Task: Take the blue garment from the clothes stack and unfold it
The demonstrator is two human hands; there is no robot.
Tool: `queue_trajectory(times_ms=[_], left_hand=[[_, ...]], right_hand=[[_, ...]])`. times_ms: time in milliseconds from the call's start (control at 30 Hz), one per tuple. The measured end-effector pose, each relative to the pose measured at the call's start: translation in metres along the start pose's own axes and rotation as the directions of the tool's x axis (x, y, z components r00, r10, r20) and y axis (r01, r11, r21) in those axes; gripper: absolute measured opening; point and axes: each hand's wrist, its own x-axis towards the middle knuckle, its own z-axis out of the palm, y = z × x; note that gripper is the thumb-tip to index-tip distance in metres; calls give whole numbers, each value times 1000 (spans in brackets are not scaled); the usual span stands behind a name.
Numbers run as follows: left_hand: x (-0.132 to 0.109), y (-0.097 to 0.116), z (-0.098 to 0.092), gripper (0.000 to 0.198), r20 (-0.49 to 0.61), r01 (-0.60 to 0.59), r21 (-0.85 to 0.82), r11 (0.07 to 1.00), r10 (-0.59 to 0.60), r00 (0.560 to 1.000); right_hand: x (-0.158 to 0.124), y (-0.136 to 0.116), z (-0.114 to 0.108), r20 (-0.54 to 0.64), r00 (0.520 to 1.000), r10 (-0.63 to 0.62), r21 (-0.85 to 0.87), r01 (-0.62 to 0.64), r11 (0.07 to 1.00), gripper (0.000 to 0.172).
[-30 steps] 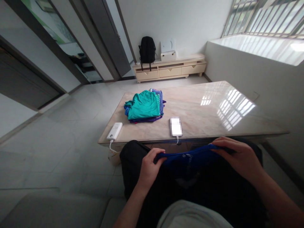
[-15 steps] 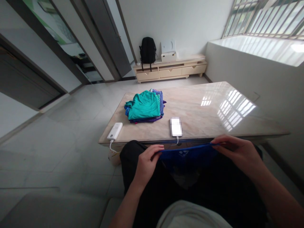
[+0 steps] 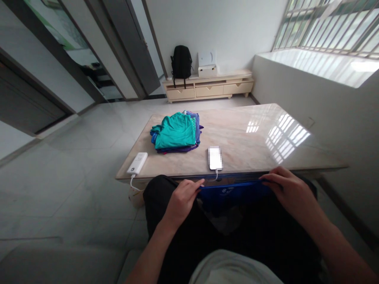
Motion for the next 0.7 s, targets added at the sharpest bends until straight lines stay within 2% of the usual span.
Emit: queue_trajectory(times_ms=[133, 267, 400, 533, 600, 700], left_hand=[[2, 3, -2, 47, 31, -50, 34, 998, 49, 998], [1, 3, 2, 52, 39, -23, -12, 1000, 23, 999], [-1, -2, 10, 48, -28, 87, -17, 996, -88, 996], [-1, -6, 12, 19, -128, 209, 103, 973, -195, 972], [1, -4, 10, 14, -126, 256, 132, 958, -240, 962], [3, 6, 15, 14, -52, 361, -33, 932, -362, 931]], right_hand=[[-2, 2, 1, -54, 999, 10, 21, -9, 1000, 22], [-5, 0, -1, -56, 996, 73, 62, -70, 996, 22], [-6, -7, -3, -82, 991, 106, 79, -99, 992, 22], [-6, -12, -2, -111, 989, 95, 150, -78, 986, 15], [-7, -13, -1, -123, 988, 97, 196, -71, 978, 10], [-10, -15, 1, -98, 990, 102, 261, -73, 962, 6]])
